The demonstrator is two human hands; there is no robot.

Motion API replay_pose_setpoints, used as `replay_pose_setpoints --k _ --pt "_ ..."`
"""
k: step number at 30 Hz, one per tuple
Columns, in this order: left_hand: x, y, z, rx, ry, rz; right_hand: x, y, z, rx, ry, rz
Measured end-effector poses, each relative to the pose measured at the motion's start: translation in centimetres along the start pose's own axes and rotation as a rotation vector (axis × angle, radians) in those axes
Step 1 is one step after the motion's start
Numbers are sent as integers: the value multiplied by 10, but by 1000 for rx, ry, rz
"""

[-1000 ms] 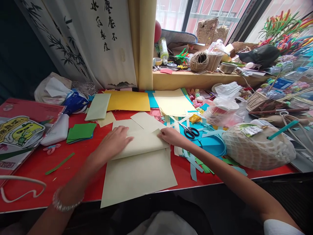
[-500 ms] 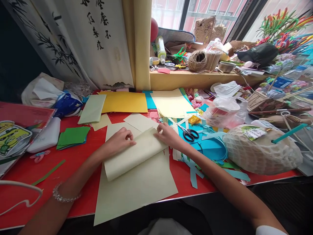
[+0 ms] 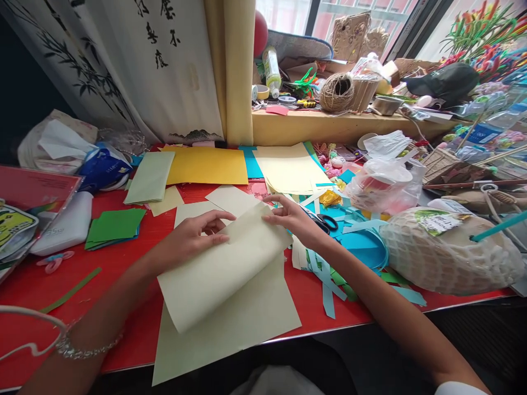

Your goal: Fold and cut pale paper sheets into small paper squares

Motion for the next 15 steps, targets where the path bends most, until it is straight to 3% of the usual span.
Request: replay_pose_setpoints --k 3,6,9,15 --pt "-16 -1 14 -118 62 -94 -10 2 16 -129 -28 -94" --pt "-35 1 29 -247 209 -305 -27 7 30 -275 -82 -232" --pt "-44 5 31 -246 406 -492 -34 11 36 -361 -151 -305" --pt "-37 9 27 -195 714 -602 -30 18 38 -424 -194 -366"
Point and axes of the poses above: each hand's wrist, its own y-axis away from the middle knuckle, its own x-axis out of the palm, z = x × y, the point moved 8 cm from there along -y, towards the middle knuckle, and after that the axes turned 14 degrees about -y, right-handed, at the moved point
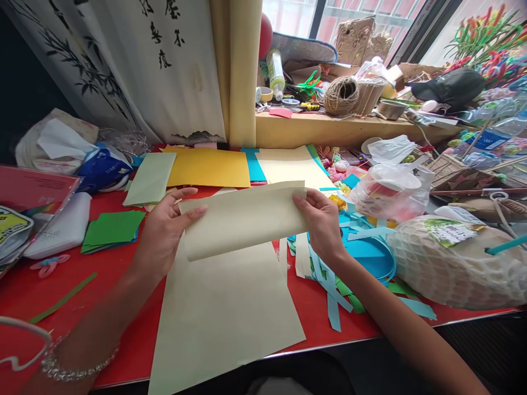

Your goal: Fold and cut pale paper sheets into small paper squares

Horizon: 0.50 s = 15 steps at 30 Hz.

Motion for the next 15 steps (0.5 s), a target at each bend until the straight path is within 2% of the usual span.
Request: replay_pose_setpoints --k 7,15 --pt "2 4 -3 43 174 -61 -1 2 3 -12 47 -40" --pt "2 9 -4 48 170 -109 0 0 -1 72 56 0"
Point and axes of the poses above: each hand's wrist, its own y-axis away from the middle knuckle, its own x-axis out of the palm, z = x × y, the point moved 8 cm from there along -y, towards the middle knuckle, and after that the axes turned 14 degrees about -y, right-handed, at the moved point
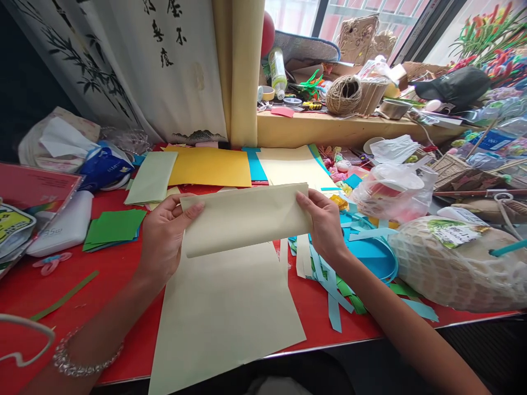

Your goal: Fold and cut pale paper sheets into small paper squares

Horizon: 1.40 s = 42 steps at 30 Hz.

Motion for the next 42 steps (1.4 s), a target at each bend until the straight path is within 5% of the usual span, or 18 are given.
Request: replay_pose_setpoints --k 42 --pt "-1 8 -2 47 -4 -78 -12 4 0 -91 78 -144"
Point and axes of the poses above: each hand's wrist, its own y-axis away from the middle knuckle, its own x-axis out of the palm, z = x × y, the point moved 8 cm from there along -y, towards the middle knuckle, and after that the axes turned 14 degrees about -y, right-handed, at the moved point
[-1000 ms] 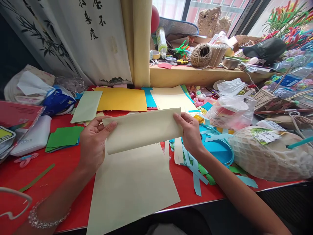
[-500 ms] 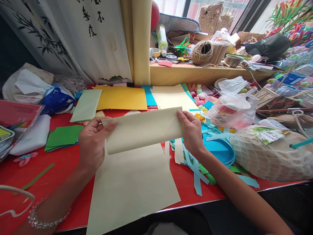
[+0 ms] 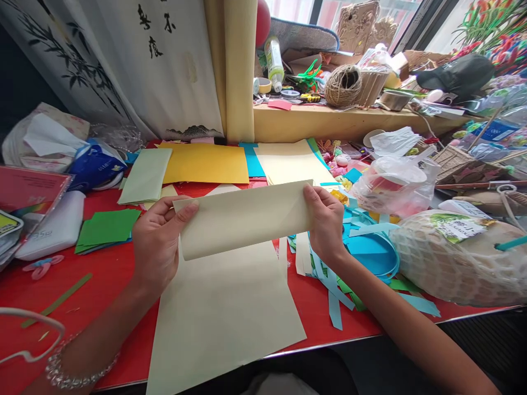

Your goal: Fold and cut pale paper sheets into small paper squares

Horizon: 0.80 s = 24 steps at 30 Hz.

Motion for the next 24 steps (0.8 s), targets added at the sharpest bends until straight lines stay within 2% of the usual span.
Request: replay_pose_setpoints --k 13,24 --pt "0 2 -1 -1 39 -4 -2 0 1 -3 -49 -28" --pt "-1 1 -1 80 48 -9 -2 0 1 -24 -126 -35"
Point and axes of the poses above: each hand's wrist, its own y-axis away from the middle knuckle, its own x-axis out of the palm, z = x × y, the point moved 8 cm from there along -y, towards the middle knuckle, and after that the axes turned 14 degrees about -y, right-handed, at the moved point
